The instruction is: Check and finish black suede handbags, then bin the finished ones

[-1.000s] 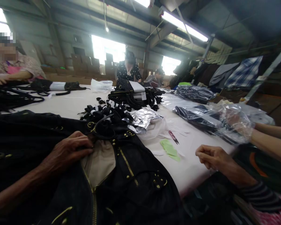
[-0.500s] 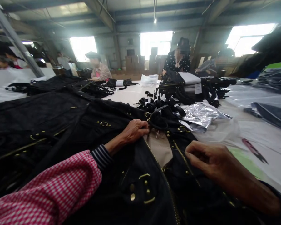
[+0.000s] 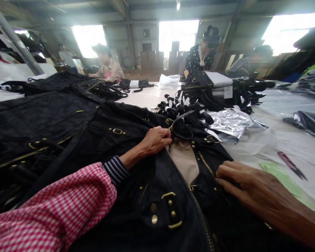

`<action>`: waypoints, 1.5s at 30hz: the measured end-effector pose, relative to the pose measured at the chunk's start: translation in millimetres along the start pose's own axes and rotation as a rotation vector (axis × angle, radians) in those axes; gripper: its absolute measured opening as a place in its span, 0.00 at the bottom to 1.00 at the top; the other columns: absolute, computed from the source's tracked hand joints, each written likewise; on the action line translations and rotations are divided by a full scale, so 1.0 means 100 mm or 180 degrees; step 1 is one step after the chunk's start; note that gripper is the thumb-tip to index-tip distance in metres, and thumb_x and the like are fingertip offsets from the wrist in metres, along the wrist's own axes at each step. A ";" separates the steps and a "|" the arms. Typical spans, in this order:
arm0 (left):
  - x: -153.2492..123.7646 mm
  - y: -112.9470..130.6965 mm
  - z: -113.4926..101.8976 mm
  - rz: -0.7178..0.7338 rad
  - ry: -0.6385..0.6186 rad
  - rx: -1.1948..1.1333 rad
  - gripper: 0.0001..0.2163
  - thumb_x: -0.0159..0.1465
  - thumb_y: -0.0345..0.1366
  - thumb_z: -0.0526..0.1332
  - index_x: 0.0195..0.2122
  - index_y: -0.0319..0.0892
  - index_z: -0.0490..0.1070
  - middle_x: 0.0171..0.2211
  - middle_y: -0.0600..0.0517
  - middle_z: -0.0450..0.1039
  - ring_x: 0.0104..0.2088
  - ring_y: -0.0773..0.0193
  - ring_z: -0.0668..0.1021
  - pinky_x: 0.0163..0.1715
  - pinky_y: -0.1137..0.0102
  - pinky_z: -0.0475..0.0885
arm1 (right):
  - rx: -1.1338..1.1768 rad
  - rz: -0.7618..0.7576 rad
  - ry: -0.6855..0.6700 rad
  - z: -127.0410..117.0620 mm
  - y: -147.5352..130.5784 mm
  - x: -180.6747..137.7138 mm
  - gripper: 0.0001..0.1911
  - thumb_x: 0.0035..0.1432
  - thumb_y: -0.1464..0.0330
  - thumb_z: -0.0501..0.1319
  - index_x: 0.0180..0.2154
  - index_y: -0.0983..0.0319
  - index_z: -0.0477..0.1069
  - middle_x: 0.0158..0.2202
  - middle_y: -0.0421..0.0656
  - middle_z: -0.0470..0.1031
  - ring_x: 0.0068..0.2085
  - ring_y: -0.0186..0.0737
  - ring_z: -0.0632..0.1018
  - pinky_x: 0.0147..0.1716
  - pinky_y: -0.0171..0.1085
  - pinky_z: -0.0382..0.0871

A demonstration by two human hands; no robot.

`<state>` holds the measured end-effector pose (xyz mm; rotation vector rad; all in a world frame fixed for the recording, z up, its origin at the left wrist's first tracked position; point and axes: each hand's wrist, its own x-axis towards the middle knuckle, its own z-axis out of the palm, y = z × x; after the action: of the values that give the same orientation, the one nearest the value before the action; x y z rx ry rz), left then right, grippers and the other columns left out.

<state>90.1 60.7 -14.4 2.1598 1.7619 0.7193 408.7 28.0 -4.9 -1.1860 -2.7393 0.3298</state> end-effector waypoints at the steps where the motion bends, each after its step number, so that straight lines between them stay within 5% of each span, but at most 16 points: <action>1: 0.00 0.00 0.00 -0.0008 0.0002 0.0000 0.06 0.59 0.35 0.58 0.28 0.43 0.73 0.28 0.52 0.70 0.36 0.58 0.74 0.36 0.68 0.62 | -0.0030 -0.0065 -0.0046 -0.04 -0.01 0.01 0.17 0.70 0.59 0.53 0.30 0.57 0.68 0.31 0.40 0.72 0.31 0.39 0.75 0.31 0.38 0.62; 8: 0.01 0.00 0.00 0.0031 -0.0005 -0.0043 0.06 0.58 0.36 0.58 0.26 0.42 0.71 0.28 0.52 0.68 0.35 0.60 0.72 0.35 0.68 0.60 | 0.0259 -0.0210 0.0158 -0.21 -0.32 0.35 0.10 0.71 0.62 0.56 0.39 0.57 0.73 0.38 0.40 0.74 0.37 0.38 0.75 0.37 0.37 0.63; 18: -0.02 0.02 0.00 0.0016 -0.0018 0.0101 0.07 0.62 0.36 0.57 0.28 0.43 0.70 0.30 0.52 0.66 0.35 0.60 0.72 0.35 0.67 0.62 | 0.0152 -0.0568 -0.0351 0.09 -0.72 0.90 0.06 0.61 0.75 0.61 0.31 0.63 0.72 0.34 0.41 0.74 0.36 0.37 0.74 0.36 0.35 0.59; 25: -0.03 0.01 0.05 0.0060 -0.0039 0.0096 0.07 0.64 0.37 0.56 0.29 0.43 0.69 0.31 0.53 0.63 0.35 0.60 0.71 0.35 0.67 0.61 | 0.1111 -0.0306 0.0410 -0.17 -0.27 0.84 0.06 0.61 0.72 0.62 0.32 0.61 0.77 0.30 0.38 0.77 0.33 0.34 0.75 0.35 0.33 0.63; 31: -0.04 0.07 0.03 0.0008 -0.0043 -0.0018 0.06 0.61 0.34 0.56 0.27 0.43 0.65 0.31 0.52 0.63 0.36 0.60 0.70 0.36 0.67 0.61 | 0.1385 0.0642 0.1417 -0.68 0.61 1.56 0.09 0.56 0.64 0.64 0.30 0.65 0.76 0.26 0.43 0.76 0.27 0.37 0.74 0.29 0.35 0.66; 38: -0.04 0.05 0.04 -0.0011 -0.0028 -0.0084 0.05 0.61 0.33 0.56 0.27 0.43 0.65 0.31 0.52 0.65 0.38 0.60 0.71 0.36 0.68 0.62 | 0.0130 0.1449 0.0685 -0.55 0.91 2.34 0.03 0.46 0.73 0.68 0.27 0.62 0.80 0.31 0.46 0.79 0.40 0.45 0.78 0.37 0.37 0.65; 42: -0.03 0.04 0.03 -0.0033 -0.0045 -0.0096 0.05 0.61 0.32 0.57 0.27 0.43 0.65 0.32 0.53 0.66 0.37 0.61 0.72 0.36 0.69 0.62 | -0.0036 0.1562 0.0785 -0.43 0.87 2.42 0.06 0.46 0.75 0.65 0.29 0.63 0.80 0.36 0.50 0.80 0.44 0.50 0.78 0.41 0.40 0.65; 45: -0.03 0.04 0.02 -0.0005 -0.0053 -0.0107 0.05 0.60 0.32 0.57 0.27 0.43 0.65 0.31 0.53 0.65 0.36 0.61 0.71 0.36 0.68 0.62 | 0.0007 0.1435 0.0881 -0.60 0.86 2.27 0.04 0.49 0.71 0.66 0.30 0.63 0.80 0.32 0.47 0.78 0.39 0.46 0.78 0.37 0.38 0.64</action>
<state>93.9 57.2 -15.0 2.1364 1.7306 0.7233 327.1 260.4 39.9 -1.7014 -2.2222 0.1943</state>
